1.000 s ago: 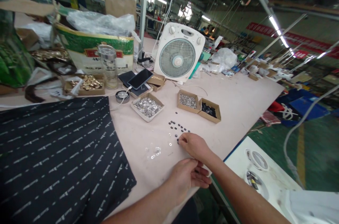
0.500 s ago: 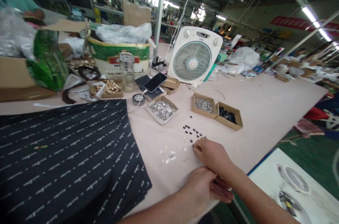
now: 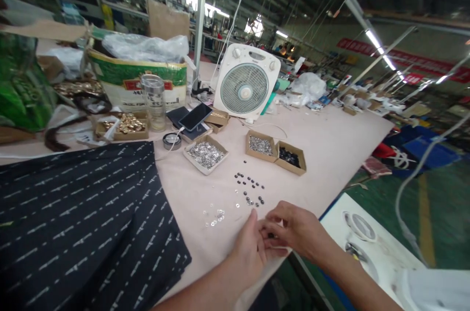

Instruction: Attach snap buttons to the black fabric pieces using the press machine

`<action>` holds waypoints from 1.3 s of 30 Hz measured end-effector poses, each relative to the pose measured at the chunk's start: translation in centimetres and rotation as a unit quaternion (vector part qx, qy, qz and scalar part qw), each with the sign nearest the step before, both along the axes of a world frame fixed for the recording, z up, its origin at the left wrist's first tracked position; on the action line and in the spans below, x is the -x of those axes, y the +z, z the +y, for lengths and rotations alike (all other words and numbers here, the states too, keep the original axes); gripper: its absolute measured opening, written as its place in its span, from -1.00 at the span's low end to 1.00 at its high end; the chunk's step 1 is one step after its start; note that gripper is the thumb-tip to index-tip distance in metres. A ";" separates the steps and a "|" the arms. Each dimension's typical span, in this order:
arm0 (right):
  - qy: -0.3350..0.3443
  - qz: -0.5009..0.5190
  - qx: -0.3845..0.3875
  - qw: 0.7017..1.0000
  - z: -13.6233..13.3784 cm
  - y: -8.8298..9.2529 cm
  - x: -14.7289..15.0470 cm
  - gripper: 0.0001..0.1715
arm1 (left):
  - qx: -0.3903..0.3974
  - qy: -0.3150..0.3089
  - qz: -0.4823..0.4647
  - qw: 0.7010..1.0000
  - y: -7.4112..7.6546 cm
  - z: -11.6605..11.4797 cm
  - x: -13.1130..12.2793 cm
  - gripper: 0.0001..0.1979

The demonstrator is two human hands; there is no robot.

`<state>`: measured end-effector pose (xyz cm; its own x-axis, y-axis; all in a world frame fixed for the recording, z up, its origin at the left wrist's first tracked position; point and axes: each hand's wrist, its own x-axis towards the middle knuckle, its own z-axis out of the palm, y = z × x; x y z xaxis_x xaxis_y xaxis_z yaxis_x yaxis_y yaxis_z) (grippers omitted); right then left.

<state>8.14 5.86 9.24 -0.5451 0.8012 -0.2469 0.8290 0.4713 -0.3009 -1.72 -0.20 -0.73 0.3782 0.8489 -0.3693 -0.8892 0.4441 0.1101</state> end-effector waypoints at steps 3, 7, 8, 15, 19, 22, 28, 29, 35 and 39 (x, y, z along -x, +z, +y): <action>0.046 -0.039 -0.002 0.998 -1.9 -0.1 -0.5 -0.80 | -0.016 0.001 -0.009 1.000 0.2 -0.2 0.2 -0.26; 0.084 -0.104 -0.071 0.989 -2.7 -0.8 -0.4 -0.80 | 0.000 -0.011 0.001 1.000 0.6 -0.3 0.5 -0.28; 0.095 -0.117 -0.080 0.985 -2.8 -1.0 -0.4 -0.81 | 0.006 -0.011 0.001 1.000 0.6 -0.3 0.5 -0.28; 0.078 -0.075 -0.052 0.993 -2.1 -0.4 -1.0 -0.78 | 0.022 -0.006 0.003 1.000 0.5 -0.2 0.2 -0.32; -0.008 0.021 -0.048 0.999 0.0 -0.2 0.1 -0.76 | 0.015 -0.020 0.037 0.999 0.7 -0.1 0.1 -0.37; -0.015 0.075 -0.047 0.996 2.1 -1.1 2.5 -0.77 | 0.031 -0.019 0.051 0.998 0.8 -0.2 0.0 -0.45; 0.006 0.080 -0.029 0.996 5.7 -4.2 7.5 -0.82 | 0.033 -0.015 0.027 0.999 0.3 -0.1 -0.2 -0.45; 0.009 0.076 -0.028 0.997 6.1 -4.5 8.0 -0.83 | 0.033 -0.014 0.023 0.999 0.4 -0.1 -0.2 -0.45; 0.013 0.078 -0.049 0.996 4.4 -2.9 7.3 -0.83 | 0.043 0.012 -0.022 0.999 0.9 0.0 0.6 -0.36; 0.001 0.093 -0.037 0.995 -0.9 -1.2 3.9 -0.81 | 0.055 0.055 -0.076 0.994 1.1 -0.2 1.0 -0.36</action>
